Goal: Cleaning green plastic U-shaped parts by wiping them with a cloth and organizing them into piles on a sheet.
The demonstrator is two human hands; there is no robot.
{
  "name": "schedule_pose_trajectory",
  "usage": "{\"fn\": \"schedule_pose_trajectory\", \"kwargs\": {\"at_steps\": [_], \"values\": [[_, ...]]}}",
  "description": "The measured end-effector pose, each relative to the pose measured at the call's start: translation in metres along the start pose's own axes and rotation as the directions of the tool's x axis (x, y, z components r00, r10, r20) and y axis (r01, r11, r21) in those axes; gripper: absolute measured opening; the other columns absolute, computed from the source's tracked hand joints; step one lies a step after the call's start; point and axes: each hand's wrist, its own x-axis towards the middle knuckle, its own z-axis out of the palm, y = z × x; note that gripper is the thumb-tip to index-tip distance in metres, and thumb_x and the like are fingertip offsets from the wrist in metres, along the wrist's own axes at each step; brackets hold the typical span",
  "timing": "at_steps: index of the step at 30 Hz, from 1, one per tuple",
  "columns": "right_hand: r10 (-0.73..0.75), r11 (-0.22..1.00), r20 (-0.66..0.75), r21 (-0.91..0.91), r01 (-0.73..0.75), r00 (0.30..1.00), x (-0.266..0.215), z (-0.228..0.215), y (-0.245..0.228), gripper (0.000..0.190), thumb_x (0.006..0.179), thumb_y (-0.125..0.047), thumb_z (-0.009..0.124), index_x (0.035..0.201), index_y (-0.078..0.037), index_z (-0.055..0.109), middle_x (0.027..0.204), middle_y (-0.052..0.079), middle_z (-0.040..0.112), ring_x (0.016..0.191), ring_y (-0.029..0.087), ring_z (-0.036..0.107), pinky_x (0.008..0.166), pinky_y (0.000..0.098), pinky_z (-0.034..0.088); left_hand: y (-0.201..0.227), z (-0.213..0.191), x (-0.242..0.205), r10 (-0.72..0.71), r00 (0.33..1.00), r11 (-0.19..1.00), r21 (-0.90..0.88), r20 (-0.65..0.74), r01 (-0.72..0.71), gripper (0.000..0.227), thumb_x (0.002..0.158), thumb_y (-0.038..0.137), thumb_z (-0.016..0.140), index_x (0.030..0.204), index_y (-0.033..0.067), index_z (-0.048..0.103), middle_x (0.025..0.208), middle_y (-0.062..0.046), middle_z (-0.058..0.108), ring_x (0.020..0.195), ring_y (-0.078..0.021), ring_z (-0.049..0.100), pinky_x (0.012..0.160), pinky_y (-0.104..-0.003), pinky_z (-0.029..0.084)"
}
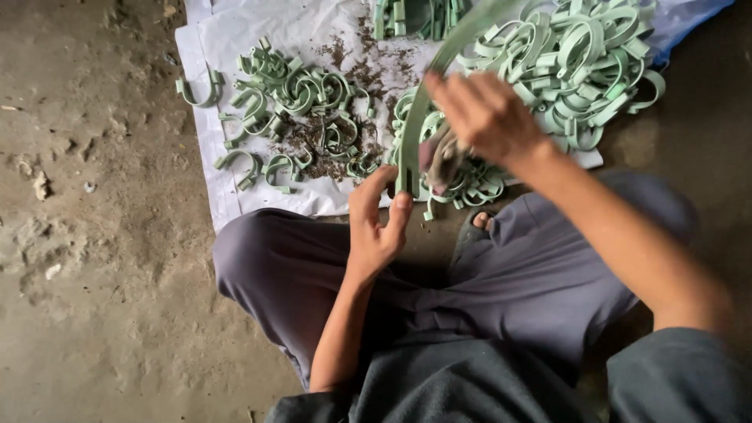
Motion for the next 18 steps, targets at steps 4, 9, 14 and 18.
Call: {"fn": "schedule_pose_trajectory", "kwargs": {"at_steps": [4, 9, 14, 18], "values": [[0.153, 0.969, 0.064, 0.186, -0.162, 0.986, -0.009, -0.002, -0.004, 0.027, 0.102, 0.0, 0.057, 0.121, -0.003, 0.075, 0.089, 0.005, 0.057, 0.071, 0.022, 0.061, 0.065, 0.0303, 0.054, -0.009, 0.007, 0.0, -0.043, 0.999, 0.996, -0.074, 0.017, 0.044, 0.032, 0.103, 0.031, 0.054, 0.107, 0.0027, 0.067, 0.079, -0.01, 0.061, 0.069, -0.0232, 0.058, 0.07, -0.039, 0.05], [0.311, 0.14, 0.505, 0.814, -0.564, 0.805, 0.031, -0.062, -0.043, 0.012, 0.099, 0.0, 0.064, 0.105, -0.004, 0.073, 0.086, 0.01, 0.074, 0.079, 0.03, 0.072, 0.074, 0.0359, 0.054, -0.007, 0.004, 0.01, -0.054, 0.998, 0.993, -0.104, -0.011, 0.052, 0.03, 0.106, 0.029, 0.048, 0.099, 0.0044, 0.065, 0.077, -0.01, 0.06, 0.07, -0.0186, 0.054, 0.069, -0.037, 0.049], [0.259, 0.53, 0.257, 0.768, -0.359, 0.931, 0.001, -0.027, -0.034, 0.014, 0.1, 0.005, 0.061, 0.108, 0.002, 0.073, 0.09, 0.015, 0.069, 0.075, 0.035, 0.068, 0.072, 0.0404, 0.056, -0.015, 0.006, 0.002, -0.037, 0.999, 0.996, -0.084, 0.0, 0.037, 0.029, 0.104, 0.03, 0.053, 0.106, 0.0037, 0.066, 0.078, -0.009, 0.062, 0.069, -0.0197, 0.057, 0.069, -0.038, 0.049], [0.08, 0.983, 0.27, 0.141, -0.122, 0.96, 0.012, -0.033, 0.002, 0.041, 0.097, 0.001, 0.079, 0.134, 0.004, 0.062, 0.091, 0.009, 0.068, 0.071, 0.018, 0.061, 0.058, 0.0251, 0.057, 0.025, 0.004, 0.007, -0.041, 0.995, 0.998, 0.055, 0.095, 0.035, 0.044, 0.106, 0.043, 0.043, 0.099, 0.0011, 0.056, 0.077, -0.004, 0.046, 0.068, -0.0169, 0.04, 0.064, -0.033, 0.03]]}}
